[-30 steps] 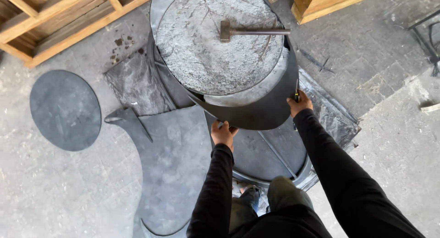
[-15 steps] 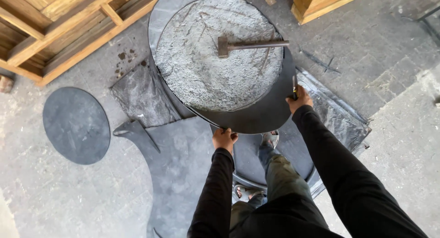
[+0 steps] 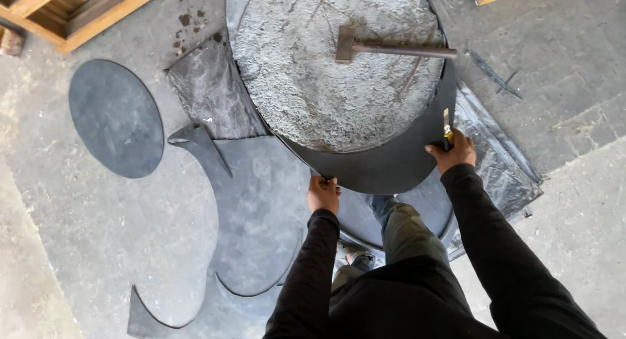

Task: The person uses a utility knife to cut a curved shape out of a large sheet of black rubber material. They carefully follow a pre-drawn line, removing the excess material and refining the edges of the cut piece.

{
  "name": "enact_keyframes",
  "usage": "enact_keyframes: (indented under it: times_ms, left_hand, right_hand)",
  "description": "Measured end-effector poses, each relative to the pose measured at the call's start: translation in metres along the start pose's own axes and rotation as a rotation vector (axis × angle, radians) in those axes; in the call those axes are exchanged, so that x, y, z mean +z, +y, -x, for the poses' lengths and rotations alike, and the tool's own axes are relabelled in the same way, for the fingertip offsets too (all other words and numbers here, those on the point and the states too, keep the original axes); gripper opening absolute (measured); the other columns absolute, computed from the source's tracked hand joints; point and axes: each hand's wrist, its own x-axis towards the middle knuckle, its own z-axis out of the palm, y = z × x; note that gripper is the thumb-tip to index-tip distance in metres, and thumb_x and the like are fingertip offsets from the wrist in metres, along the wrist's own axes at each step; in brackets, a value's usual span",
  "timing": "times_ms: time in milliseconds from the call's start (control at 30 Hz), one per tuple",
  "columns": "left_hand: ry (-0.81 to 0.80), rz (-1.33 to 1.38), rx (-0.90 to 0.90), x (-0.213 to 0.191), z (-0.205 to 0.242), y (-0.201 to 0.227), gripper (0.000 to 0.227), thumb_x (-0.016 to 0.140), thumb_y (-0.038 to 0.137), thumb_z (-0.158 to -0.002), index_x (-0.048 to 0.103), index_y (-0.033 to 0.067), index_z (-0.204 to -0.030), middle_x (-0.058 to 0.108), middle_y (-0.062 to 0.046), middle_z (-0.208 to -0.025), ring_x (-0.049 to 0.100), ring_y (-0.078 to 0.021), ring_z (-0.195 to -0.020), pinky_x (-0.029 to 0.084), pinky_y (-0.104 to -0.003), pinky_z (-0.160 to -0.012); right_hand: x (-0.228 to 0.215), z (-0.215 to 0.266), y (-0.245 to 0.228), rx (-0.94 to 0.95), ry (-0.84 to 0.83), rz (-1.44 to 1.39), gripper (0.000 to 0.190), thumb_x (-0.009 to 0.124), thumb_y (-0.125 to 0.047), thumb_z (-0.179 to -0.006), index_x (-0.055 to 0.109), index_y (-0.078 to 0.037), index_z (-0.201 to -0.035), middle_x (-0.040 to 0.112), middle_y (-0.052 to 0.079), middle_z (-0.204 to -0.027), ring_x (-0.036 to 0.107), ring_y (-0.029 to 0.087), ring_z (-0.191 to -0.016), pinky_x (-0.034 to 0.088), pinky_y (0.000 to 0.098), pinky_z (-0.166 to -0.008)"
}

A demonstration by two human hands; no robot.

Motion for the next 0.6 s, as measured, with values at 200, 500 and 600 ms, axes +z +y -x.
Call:
enact_keyframes:
  times_ms: [200, 500, 600]
  left_hand:
    - [-0.029, 0.126, 0.032, -0.001, 0.005, 0.002, 0.022, 0.070, 0.004, -0.095, 0.055, -0.0079, -0.106, 0.067, -0.024, -0.087, 0.074, -0.0263, -0.071, 0.070, -0.036, -0.066]
    - [-0.144, 0.221, -0.042, -0.009, 0.017, 0.016, 0.026, 0.064, 0.007, -0.101, 0.051, -0.0085, -0.116, 0.059, -0.026, -0.104, 0.074, -0.0342, -0.088, 0.068, -0.048, -0.083]
    - [-0.133, 0.201, -0.052, -0.007, 0.009, 0.008, 0.025, 0.062, 0.007, -0.102, 0.050, -0.0086, -0.116, 0.061, -0.027, -0.104, 0.074, -0.0348, -0.087, 0.069, -0.048, -0.081]
  right_hand:
    - [0.005, 0.000, 0.008, -0.027, 0.126, -0.077, 0.077, 0.096, -0.048, -0.069, 0.066, -0.014, -0.132, 0.066, 0.014, -0.104, 0.068, 0.037, -0.102, 0.055, 0.0448, -0.090]
    - [0.015, -0.036, 0.022, 0.214, 0.050, -0.230, 0.044, 0.093, -0.038, -0.076, 0.068, -0.014, -0.102, 0.069, 0.012, -0.088, 0.071, 0.033, -0.090, 0.055, 0.0454, -0.075]
    - [0.008, -0.040, 0.008, 0.265, 0.038, -0.184, 0.039, 0.089, -0.037, -0.077, 0.066, -0.017, -0.101, 0.071, 0.010, -0.088, 0.072, 0.033, -0.092, 0.056, 0.0453, -0.079]
